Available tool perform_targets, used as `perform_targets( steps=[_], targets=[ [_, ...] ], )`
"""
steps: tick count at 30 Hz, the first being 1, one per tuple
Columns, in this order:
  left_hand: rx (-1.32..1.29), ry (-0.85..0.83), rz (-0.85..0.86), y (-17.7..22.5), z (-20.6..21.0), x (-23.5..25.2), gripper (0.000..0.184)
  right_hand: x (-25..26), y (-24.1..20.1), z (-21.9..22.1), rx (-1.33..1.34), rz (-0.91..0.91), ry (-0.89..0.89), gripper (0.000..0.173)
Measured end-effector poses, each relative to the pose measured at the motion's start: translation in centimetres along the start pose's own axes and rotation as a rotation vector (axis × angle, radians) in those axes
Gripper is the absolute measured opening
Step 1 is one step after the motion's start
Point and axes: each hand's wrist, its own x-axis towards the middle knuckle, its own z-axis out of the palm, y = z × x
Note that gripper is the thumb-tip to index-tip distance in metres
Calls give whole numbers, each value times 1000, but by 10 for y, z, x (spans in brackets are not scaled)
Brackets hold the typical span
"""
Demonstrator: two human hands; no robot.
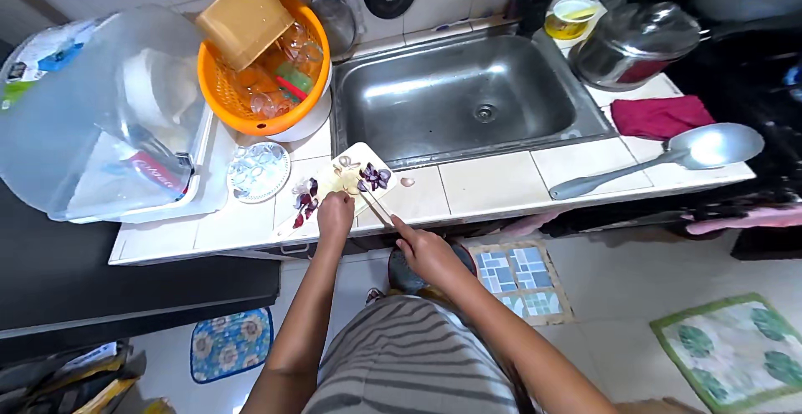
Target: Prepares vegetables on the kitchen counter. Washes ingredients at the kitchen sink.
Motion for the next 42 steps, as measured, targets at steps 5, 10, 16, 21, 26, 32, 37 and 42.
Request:
perform_targets(
  steps=[5, 10, 16, 21, 26, 32, 37, 42],
  targets=[
    [52, -82, -66, -6, -12, -6, 28, 4, 2, 6, 24, -31, 1, 50],
    [29, 24, -44, -21, -12, -6, 29, 7, 3, 8, 45, -23, 7, 49],
    [-21, -45, 127, -21, -3, -2, 30, 8, 0, 8, 45, -23, 16, 49],
    [41, -45, 109, -27, -6, -4, 26, 10, 1, 11, 45, -21, 23, 50],
    [128, 123, 72, -47, -16, -10, 25, 11, 3, 11, 57, -5, 13, 51],
    [-1, 391, 80, -42, -34, -17, 32, 14, 1, 12, 73, -9, 23, 51],
    [-2, 321, 233, -29, -42, 22, 28, 17, -7, 16, 80, -25, -34, 51],
    [139, 24, 296, -21, -36, 80, 28, 15, -10, 18, 83, -29, -50, 52]
  ],
)
